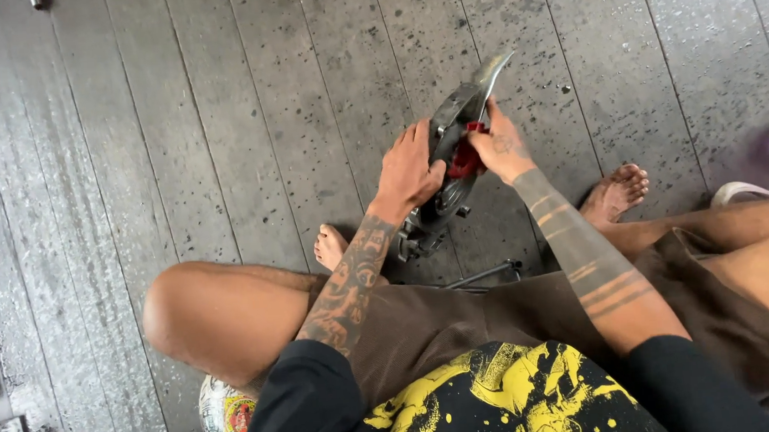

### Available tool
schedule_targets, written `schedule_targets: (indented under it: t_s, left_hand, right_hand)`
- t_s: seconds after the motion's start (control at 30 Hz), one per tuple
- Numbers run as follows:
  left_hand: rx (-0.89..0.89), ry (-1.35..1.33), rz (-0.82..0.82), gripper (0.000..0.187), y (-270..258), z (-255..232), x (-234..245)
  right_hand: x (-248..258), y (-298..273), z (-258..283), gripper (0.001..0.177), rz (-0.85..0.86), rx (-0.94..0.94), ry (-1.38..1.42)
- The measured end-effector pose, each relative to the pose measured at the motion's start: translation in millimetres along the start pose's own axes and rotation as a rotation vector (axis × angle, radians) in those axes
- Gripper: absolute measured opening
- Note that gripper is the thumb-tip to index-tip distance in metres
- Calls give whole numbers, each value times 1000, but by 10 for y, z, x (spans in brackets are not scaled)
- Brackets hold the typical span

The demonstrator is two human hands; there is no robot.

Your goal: The person sits on a wooden floor and scrubs a dark mechanical part with a red-handled brush. They rotate the part to clean different sides and crevices, occasionally using a small metal tool to scrape or pick at the surface.

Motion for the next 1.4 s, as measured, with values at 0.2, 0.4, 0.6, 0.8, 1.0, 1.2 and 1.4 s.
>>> schedule_targets:
  t_s: [0.2, 0.4, 0.6, 0.8, 1.0, 1.2, 1.4]
  left_hand:
    - [-35, -44, -5, 77, -20, 76, 59]
    - [-51, -82, -24, 75, -112, 130, 128]
    - [-72, -91, -45, 78, -40, 156, 84]
    - [-53, -40, 1, 80, -41, 26, 40]
    - [-59, -36, -7, 76, -12, 86, 63]
    - [-31, -59, 36, 78, -13, 34, 74]
    - [-48, -73, 41, 77, -24, 77, 83]
  right_hand:
    - [-14, 282, -391, 85, -28, -14, -50]
    - [-172, 51, -197, 82, 22, 0, 34]
    - [-156, 9, -117, 80, -14, 20, 50]
    - [14, 245, -332, 81, -55, 13, -28]
    - [-151, -49, -340, 83, 9, 20, 294]
    - [-39, 249, -304, 75, -23, 6, 145]
    - [-86, -184, -13, 83, -13, -59, 32]
Point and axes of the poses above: each hand's wrist, its own y-axis towards the middle knuckle, its own x-axis out of the back of the hand, z = x × y, the point moved 9 cm from there along y, towards the middle knuckle, and after that the axes turned 11 degrees about z, right-handed, at the moved point
